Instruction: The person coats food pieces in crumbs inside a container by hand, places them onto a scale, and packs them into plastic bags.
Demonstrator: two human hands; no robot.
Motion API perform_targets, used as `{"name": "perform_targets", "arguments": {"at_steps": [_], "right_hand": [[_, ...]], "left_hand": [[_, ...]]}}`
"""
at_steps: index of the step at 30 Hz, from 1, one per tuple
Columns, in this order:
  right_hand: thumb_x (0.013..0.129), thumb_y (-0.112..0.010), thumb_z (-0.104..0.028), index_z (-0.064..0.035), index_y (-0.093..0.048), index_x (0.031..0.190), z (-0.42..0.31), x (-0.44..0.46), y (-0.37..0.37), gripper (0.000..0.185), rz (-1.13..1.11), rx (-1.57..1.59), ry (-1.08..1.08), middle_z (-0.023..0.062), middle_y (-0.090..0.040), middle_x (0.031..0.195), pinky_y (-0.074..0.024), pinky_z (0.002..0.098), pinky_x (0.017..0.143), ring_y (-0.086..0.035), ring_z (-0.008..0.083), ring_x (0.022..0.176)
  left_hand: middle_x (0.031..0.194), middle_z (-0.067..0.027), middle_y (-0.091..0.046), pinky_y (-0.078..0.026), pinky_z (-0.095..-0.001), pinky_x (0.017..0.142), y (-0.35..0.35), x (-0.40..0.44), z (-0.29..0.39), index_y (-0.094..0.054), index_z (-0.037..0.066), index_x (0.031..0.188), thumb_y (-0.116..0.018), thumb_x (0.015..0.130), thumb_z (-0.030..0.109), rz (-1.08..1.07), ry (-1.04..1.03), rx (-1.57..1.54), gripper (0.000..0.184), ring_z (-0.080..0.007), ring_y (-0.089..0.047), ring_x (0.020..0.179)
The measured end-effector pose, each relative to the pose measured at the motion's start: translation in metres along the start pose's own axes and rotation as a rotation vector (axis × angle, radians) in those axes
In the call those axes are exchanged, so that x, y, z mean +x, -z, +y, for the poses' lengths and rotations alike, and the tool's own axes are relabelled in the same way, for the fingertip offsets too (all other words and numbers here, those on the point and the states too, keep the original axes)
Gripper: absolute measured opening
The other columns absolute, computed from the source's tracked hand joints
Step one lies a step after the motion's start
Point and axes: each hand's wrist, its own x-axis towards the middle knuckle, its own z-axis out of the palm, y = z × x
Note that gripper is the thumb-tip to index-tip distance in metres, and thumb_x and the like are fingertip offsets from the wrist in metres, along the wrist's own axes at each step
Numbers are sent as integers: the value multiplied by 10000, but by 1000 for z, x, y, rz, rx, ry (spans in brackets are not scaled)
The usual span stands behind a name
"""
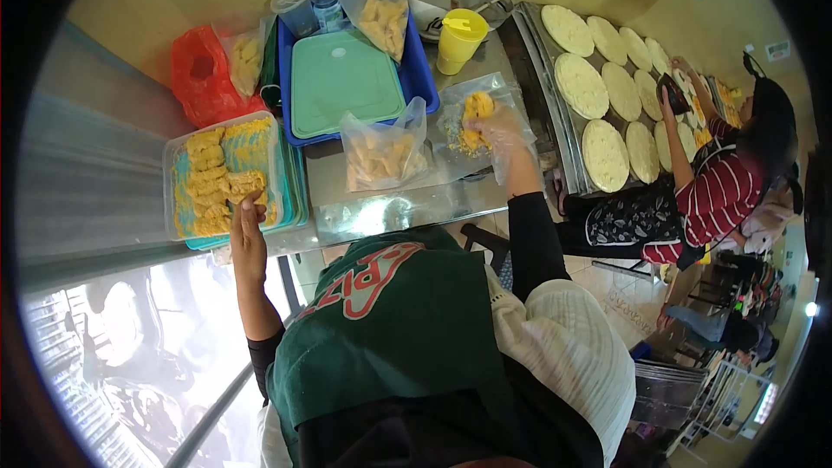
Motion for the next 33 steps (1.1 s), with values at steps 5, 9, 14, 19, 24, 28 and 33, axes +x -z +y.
{"name": "perform_targets", "arguments": {"at_steps": [5, 9, 14, 19, 24, 28, 33], "right_hand": [[570, -770, -187, 28, -631, 952, 3, 4, -8, 460, 75, -474, -40, 188, -655, 931, -492, 348, 791, -641, 289, 885], [601, -743, -183, 27, -639, 947, 15, 23, -25, 418, 66, -799, -15, 212, -648, 974, -491, 367, 809, -629, 324, 938], [641, -712, -198, 20, -657, 909, 15, 24, -26, 350, 42, -854, -5, 210, -652, 965, -491, 378, 809, -629, 327, 939], [644, -715, -278, 18, -662, 934, 5, 21, 11, 418, 36, -666, -31, 216, -656, 937, -489, 390, 783, -633, 329, 916], [703, -635, -307, -9, -672, 910, 35, 38, 20, 365, 101, -985, 34, 193, -662, 941, -488, 409, 812, -631, 340, 925], [724, -630, -340, -22, -665, 947, 52, 45, 14, 390, 42, -1027, 76, 183, -660, 966, -491, 420, 802, -631, 334, 926], [757, -629, -431, -13, -635, 1029, 19, 24, 11, 498, 53, -1186, 169, 222, -640, 989, -493, 424, 780, -626, 353, 918]], "left_hand": [[868, -23, -559, -380, -278, 703, -4, -28, -37, -565, 65, 1203, -344, 957, 510, 20, 162, 13, 554, -131, -503, 827], [866, -20, -573, -379, -269, 690, -11, -41, -36, -571, 66, 1193, -353, 957, 504, 60, 207, 3, 543, -125, -511, 806], [852, -51, -566, -405, -281, 747, -22, -50, -28, -571, 14, 1169, -381, 967, 458, 102, 242, -46, 524, -137, -500, 799], [845, -72, -563, -422, -286, 785, -31, -57, -26, -572, -13, 1156, -395, 973, 432, 129, 253, -53, 513, -150, -498, 796], [852, -89, -574, -436, -300, 809, -38, -62, -28, -574, -15, 1153, -398, 973, 420, 162, 261, -57, 503, -171, -527, 827], [888, -113, -595, -446, -314, 818, -43, -68, -30, -584, -5, 1143, -406, 973, 386, 226, 291, -70, 462, -189, -546, 851], [879, -101, -582, -429, -291, 805, -44, -88, -47, -576, -20, 1131, -417, 972, 383, 295, 290, -131, 461, -171, -535, 846]]}}
